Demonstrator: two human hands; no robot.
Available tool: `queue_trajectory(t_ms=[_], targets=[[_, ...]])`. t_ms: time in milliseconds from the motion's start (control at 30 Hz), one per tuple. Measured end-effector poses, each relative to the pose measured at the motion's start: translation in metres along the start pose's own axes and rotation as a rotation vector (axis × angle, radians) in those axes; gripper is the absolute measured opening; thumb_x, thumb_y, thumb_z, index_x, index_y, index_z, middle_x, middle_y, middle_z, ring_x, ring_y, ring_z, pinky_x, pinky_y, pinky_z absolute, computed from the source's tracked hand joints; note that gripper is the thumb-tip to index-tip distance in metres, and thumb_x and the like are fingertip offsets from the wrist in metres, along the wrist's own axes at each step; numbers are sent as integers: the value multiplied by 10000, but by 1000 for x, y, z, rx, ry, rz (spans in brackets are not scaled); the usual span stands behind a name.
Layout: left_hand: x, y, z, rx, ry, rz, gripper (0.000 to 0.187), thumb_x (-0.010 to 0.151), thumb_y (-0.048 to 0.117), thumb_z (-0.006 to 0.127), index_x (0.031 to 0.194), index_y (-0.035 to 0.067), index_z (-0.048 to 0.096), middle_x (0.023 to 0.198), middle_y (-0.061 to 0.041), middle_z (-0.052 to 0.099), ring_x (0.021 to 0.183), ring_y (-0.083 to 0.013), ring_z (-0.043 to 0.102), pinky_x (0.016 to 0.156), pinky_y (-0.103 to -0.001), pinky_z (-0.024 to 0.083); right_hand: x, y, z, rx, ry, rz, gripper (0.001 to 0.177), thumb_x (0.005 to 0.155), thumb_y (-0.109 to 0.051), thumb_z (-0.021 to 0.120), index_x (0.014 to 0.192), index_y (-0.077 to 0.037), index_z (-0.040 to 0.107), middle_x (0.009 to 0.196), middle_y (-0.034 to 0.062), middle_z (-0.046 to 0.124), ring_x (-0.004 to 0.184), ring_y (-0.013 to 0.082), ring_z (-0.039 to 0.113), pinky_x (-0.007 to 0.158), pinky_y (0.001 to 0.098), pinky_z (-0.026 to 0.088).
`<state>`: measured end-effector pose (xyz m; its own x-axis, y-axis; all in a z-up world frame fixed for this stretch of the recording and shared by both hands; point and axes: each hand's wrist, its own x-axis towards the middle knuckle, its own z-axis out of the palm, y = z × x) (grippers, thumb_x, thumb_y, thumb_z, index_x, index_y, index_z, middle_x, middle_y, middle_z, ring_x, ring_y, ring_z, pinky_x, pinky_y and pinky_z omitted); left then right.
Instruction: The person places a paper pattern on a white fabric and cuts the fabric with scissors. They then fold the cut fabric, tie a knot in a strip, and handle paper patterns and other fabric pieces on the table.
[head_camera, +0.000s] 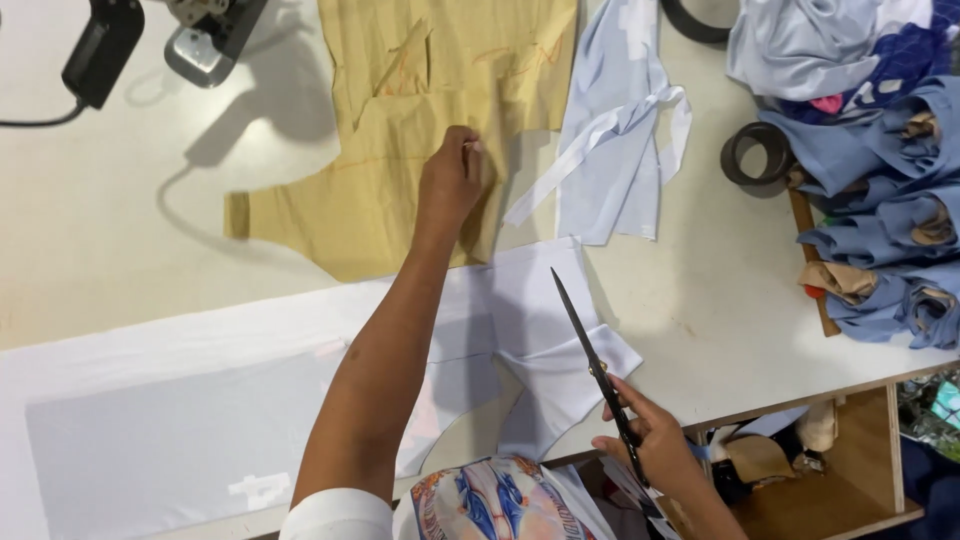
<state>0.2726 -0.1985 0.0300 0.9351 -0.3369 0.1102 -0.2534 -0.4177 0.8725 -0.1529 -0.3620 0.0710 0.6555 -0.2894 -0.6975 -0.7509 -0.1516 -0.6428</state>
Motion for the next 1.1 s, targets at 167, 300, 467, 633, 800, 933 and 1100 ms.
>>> queue_trajectory(t_ms=[167, 300, 467, 633, 800, 933, 1100], targets=[[-50, 2, -56, 50, 86, 297, 495, 1098, 287, 611, 1493, 7, 508, 1503, -202, 591, 1378, -386, 612, 1082, -449, 554, 15, -10, -16, 33, -205, -141, 886, 794, -52, 917, 1591, -149, 541, 1014, 23, 722, 531, 100, 364, 489, 234, 402], [-160, -28, -137, 188, 294, 218, 285, 1092, 152, 632, 1357, 46, 644, 1329, -146, 699, 1237, -344, 668, 1088, -442, 489, 24, -49, -24, -83, -473, -140, 826, 831, -110, 908, 1583, -135, 565, 1041, 3, 705, 529, 71, 374, 504, 210, 399], [-307, -66, -165, 451, 296, -99, 253, 1045, 158, 607, 1275, 110, 703, 1230, -112, 703, 1078, -334, 637, 913, -491, 462, 50, -81, 8, -149, -705, -114, 781, 843, -198, 876, 1556, -87, 574, 1019, 8, 667, 540, 64, 437, 506, 223, 390], [-353, -62, -144, 531, 296, 37, 306, 911, 69, 715, 1211, 119, 691, 1255, -140, 682, 1043, -379, 652, 827, -530, 477, 74, -102, 43, -352, -788, -102, 745, 832, -133, 884, 1521, -122, 603, 976, 28, 714, 471, 75, 412, 441, 218, 415], [-352, -71, -136, 641, 315, 6, 358, 965, 141, 724, 1319, 156, 673, 1445, -107, 622, 1281, -354, 565, 947, -502, 413, 94, -111, 72, -285, -887, -148, 777, 836, -169, 849, 1538, -60, 533, 990, 91, 686, 451, 117, 506, 421, 273, 538], [-358, -88, -124, 679, 310, -71, 354, 930, 224, 750, 1283, 242, 761, 1394, -51, 649, 1302, -306, 536, 1030, -493, 378, 109, -108, 87, -134, -956, -265, 738, 844, -93, 852, 1477, 94, 521, 924, 210, 713, 358, 154, 650, 307, 266, 517], [-361, -90, -123, 657, 267, -96, 391, 959, 229, 738, 1349, 259, 727, 1455, -50, 623, 1363, -300, 494, 1067, -500, 357, 107, -121, 78, -175, -955, -228, 726, 837, -84, 851, 1465, 97, 535, 923, 225, 719, 345, 171, 660, 300, 268, 528]])
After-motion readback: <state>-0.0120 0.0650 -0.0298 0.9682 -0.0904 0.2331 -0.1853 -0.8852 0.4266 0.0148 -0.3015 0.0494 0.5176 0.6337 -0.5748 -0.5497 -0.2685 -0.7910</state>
